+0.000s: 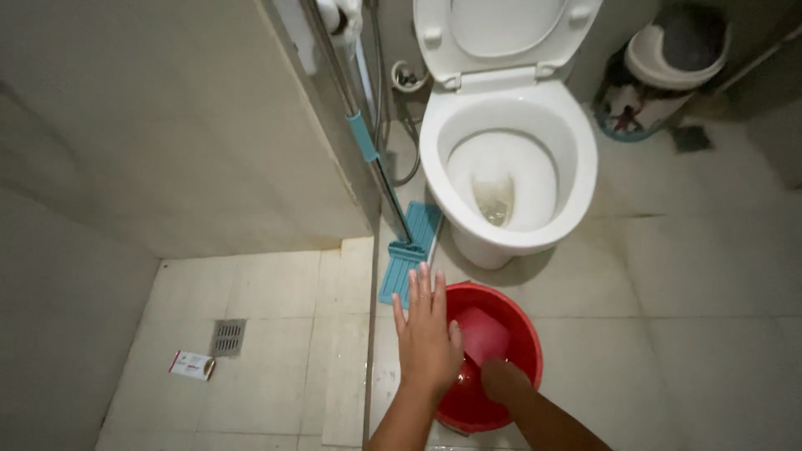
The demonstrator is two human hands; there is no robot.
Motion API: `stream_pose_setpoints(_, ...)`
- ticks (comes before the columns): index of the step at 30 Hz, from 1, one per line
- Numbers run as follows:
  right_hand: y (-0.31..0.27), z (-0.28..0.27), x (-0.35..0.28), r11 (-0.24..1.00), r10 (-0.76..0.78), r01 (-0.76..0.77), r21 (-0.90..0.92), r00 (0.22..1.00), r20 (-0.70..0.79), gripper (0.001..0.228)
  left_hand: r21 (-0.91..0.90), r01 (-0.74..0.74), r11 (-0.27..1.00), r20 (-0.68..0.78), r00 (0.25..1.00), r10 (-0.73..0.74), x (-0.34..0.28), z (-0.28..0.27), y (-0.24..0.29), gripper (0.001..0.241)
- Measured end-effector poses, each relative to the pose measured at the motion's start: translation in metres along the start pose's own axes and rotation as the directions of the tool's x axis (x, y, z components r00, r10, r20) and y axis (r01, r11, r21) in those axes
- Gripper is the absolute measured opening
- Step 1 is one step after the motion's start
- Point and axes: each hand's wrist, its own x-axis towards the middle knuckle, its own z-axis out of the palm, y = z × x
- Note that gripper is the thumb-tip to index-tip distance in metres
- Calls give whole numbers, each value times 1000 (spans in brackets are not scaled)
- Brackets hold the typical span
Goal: The person uses a handheld bidet sprayer to rinse the toilet bowl and then pours water from a red bucket into the bowl using a red scoop. Finally, they apply a cleaning liquid from a white bottle into the toilet bowl.
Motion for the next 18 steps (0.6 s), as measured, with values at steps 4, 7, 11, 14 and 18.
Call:
stream_pose_setpoints(4, 6, 44, 41, 995, 61, -56, 77, 996, -63, 28, -74, -45, 996, -59, 997, 41, -11, 17, -18, 84)
stream_pose_setpoints(7, 12, 67, 65, 940, 61, -42, 340, 997, -46, 27, -78, -16, 997, -39, 999, 13, -13, 20, -30, 84)
stream_pose_setpoints(11, 17, 74, 77, 660, 20, -111, 743, 991, 130, 28, -65, 68, 996, 46, 997, -65, -9, 20, -40, 85)
stream_pose_setpoints(14, 18, 59, 72, 488, -24, -152, 859, 982, 188, 34, -115, 5, 993, -20, 1000, -7, -13, 18, -38, 87)
stream_pose_setpoints(18, 21, 27, 18, -16, -118, -337, 941, 936, 332, 30, -124, -52, 991, -94, 995, 40, -10, 7, -26, 84)
